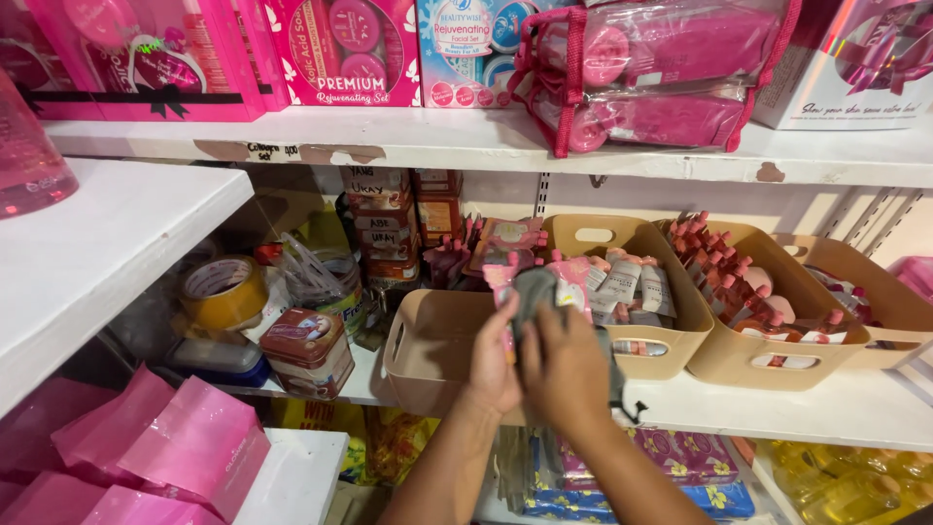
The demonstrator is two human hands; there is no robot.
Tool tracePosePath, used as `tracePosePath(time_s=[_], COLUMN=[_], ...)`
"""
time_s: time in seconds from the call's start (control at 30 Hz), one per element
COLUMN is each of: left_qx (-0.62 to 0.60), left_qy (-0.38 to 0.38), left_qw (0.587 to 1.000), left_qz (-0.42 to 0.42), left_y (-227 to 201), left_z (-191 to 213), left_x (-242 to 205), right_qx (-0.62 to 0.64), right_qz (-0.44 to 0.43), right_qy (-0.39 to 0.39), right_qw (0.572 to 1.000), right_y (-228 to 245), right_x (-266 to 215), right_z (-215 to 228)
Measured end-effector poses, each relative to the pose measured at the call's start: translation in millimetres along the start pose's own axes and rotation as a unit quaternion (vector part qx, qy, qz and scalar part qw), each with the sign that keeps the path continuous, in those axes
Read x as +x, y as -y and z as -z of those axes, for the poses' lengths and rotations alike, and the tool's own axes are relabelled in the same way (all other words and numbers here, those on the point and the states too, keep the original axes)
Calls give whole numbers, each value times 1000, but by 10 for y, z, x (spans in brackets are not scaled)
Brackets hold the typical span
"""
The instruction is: Organizing skincare pouches and cleaning storage bins on a shelf.
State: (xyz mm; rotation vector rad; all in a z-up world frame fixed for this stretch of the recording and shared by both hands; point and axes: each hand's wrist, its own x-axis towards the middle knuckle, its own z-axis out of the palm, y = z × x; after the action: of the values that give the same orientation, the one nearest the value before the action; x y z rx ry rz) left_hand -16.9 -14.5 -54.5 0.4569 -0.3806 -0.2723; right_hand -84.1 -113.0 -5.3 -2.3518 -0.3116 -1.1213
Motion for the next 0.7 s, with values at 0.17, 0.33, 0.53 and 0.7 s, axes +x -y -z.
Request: tracePosePath(time_s=[0.17,0.33,0.53,0.7], left_qx=[-83,-74,-52,-11], left_qy=[16,-29,-13,-19], left_qw=[996,996,998,996], left_qz=[20,35,19,85], left_y=[-89,-225,-45,-53], left_z=[-81,-355,-116,-178], left_x=[-26,-93,60,46], right_qx=[17,-56,-32,-28], right_qz=[30,-37,7,28], right_qy=[-12,-62,-54,-70], right_qw=[999,996,998,997], right_y=[-37,-590,-89,-282], right_x=[120,335,128,280], right_z=[148,90,124,37])
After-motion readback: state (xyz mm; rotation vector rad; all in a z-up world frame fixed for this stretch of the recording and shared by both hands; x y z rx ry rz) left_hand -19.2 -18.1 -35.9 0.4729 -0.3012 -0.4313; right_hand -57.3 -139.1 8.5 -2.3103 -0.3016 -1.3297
